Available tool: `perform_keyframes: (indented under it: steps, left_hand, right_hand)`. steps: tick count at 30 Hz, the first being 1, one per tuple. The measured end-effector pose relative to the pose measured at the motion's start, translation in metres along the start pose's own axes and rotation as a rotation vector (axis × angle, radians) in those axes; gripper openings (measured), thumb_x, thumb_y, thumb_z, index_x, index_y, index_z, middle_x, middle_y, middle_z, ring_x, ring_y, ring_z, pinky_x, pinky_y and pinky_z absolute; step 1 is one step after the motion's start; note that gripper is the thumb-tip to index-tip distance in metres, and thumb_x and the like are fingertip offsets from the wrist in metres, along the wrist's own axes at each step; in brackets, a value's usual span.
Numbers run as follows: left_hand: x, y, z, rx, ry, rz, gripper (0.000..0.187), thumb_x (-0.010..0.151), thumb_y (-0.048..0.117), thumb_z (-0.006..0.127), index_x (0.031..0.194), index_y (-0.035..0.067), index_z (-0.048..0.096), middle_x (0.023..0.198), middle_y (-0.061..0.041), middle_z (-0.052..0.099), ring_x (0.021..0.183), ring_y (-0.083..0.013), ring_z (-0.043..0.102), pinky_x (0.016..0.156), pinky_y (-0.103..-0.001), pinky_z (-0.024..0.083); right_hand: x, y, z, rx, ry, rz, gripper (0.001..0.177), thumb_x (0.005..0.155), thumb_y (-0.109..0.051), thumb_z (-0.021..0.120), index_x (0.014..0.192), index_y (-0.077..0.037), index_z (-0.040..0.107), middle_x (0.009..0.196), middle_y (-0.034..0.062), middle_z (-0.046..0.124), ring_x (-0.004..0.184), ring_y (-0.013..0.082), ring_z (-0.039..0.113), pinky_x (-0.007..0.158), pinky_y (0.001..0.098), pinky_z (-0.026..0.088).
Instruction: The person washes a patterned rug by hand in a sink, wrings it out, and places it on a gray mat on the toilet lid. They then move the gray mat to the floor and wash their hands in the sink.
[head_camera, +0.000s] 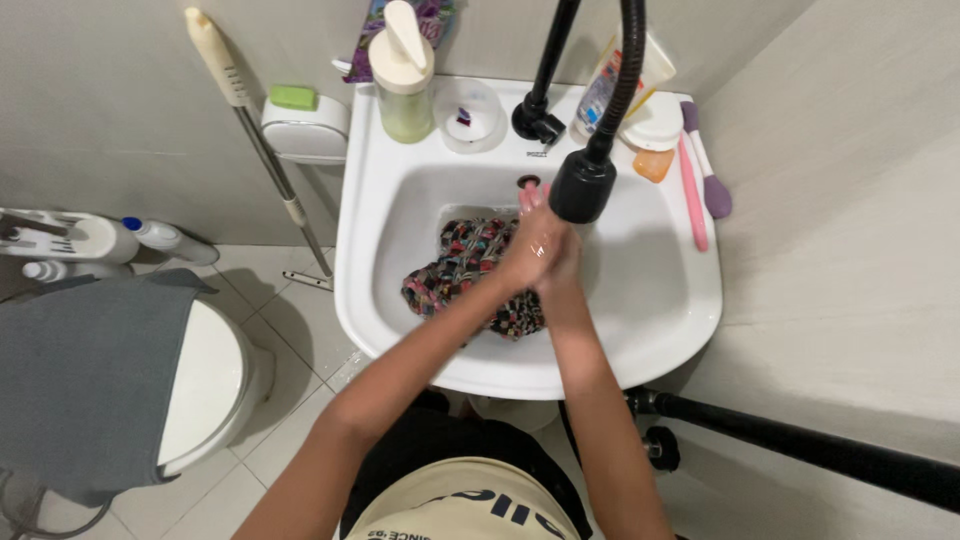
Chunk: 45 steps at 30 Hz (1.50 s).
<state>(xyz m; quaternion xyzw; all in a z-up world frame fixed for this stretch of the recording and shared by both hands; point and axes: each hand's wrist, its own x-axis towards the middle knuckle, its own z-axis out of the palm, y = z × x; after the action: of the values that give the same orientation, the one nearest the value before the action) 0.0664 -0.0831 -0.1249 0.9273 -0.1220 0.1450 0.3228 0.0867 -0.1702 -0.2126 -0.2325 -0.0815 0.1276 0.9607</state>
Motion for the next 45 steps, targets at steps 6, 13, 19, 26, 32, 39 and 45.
perform_keyframes:
  steps: [6, 13, 19, 26, 32, 39, 45]
  left_hand:
    - [-0.038, 0.034, -0.091, -0.25, -0.113, 0.633, 0.051, 0.107, 0.033, 0.057, 0.156, 0.021, 0.047, 0.163, -0.004, 0.048, 0.156, -0.0311, 0.038, 0.131, -0.051, 0.028]
    - [-0.029, 0.014, -0.129, 0.035, -0.016, 0.545, 0.047, 0.1, 0.039, 0.06, 0.146, 0.03, 0.056, 0.139, -0.009, 0.059, 0.14, -0.0362, 0.047, 0.122, -0.053, 0.033]
    - [-0.076, -0.034, -0.136, 0.283, 0.04, -0.211, 0.072, 0.095, 0.057, 0.062, 0.14, 0.0, 0.055, 0.14, -0.023, 0.061, 0.129, -0.0395, 0.055, 0.108, -0.05, 0.043]
    - [-0.089, -0.064, -0.122, -0.061, -0.587, -0.689, 0.125, 0.053, 0.096, 0.063, 0.109, -0.015, 0.07, 0.091, -0.024, 0.076, 0.085, -0.0345, 0.075, 0.077, -0.043, 0.059]
    - [-0.083, -0.035, -0.115, -0.478, -0.398, -0.783, 0.101, 0.046, 0.08, 0.074, 0.097, -0.008, 0.073, 0.087, -0.019, 0.077, 0.081, -0.0312, 0.079, 0.075, -0.036, 0.062]
    - [-0.043, 0.04, -0.149, -0.368, -0.332, -0.528, 0.082, 0.068, 0.054, 0.082, 0.109, -0.013, 0.058, 0.077, -0.023, 0.072, 0.075, -0.0353, 0.075, 0.071, -0.04, 0.059]
    - [-0.024, 0.059, -0.151, -0.415, -0.193, -0.481, 0.06, 0.073, 0.053, 0.077, 0.096, -0.002, 0.068, 0.074, -0.022, 0.071, 0.07, -0.0334, 0.072, 0.073, -0.042, 0.057]
  right_hand:
    - [0.0, -0.034, 0.112, 0.034, -0.321, 0.127, 0.086, 0.106, -0.058, 0.032, 0.169, -0.002, 0.012, 0.177, 0.0132, 0.014, 0.164, 0.0292, 0.011, 0.135, 0.0445, 0.008]
    - [-0.038, -0.048, 0.159, 0.001, -0.004, 0.319, 0.075, 0.106, -0.054, 0.038, 0.158, -0.001, 0.029, 0.169, 0.0231, 0.028, 0.156, 0.0369, 0.032, 0.132, 0.0487, 0.024]
    - [-0.06, -0.05, 0.107, -1.313, 0.389, 0.163, 0.078, 0.091, -0.053, 0.057, 0.14, 0.007, 0.06, 0.144, 0.0275, 0.063, 0.136, 0.0352, 0.058, 0.115, 0.0382, 0.042]
    - [-0.069, -0.003, 0.105, -1.443, 0.343, 0.42, 0.12, 0.082, -0.052, 0.085, 0.156, 0.009, 0.012, 0.15, 0.0284, 0.035, 0.136, 0.0352, 0.038, 0.112, 0.0418, 0.033]
    - [-0.067, -0.024, 0.114, -1.322, 0.522, 0.428, 0.1, 0.075, -0.044, 0.084, 0.148, -0.002, 0.031, 0.136, 0.0226, 0.052, 0.121, 0.0301, 0.059, 0.1, 0.0382, 0.05]
    - [-0.084, -0.051, 0.066, -0.437, 0.494, 0.53, 0.068, 0.092, -0.05, 0.062, 0.138, 0.0, 0.059, 0.125, 0.0175, 0.065, 0.107, 0.0301, 0.066, 0.09, 0.0426, 0.057]
    - [-0.081, -0.035, 0.069, -0.456, 0.398, 0.586, 0.063, 0.095, -0.043, 0.06, 0.141, 0.0, 0.055, 0.129, 0.0172, 0.063, 0.113, 0.0294, 0.064, 0.094, 0.0423, 0.055]
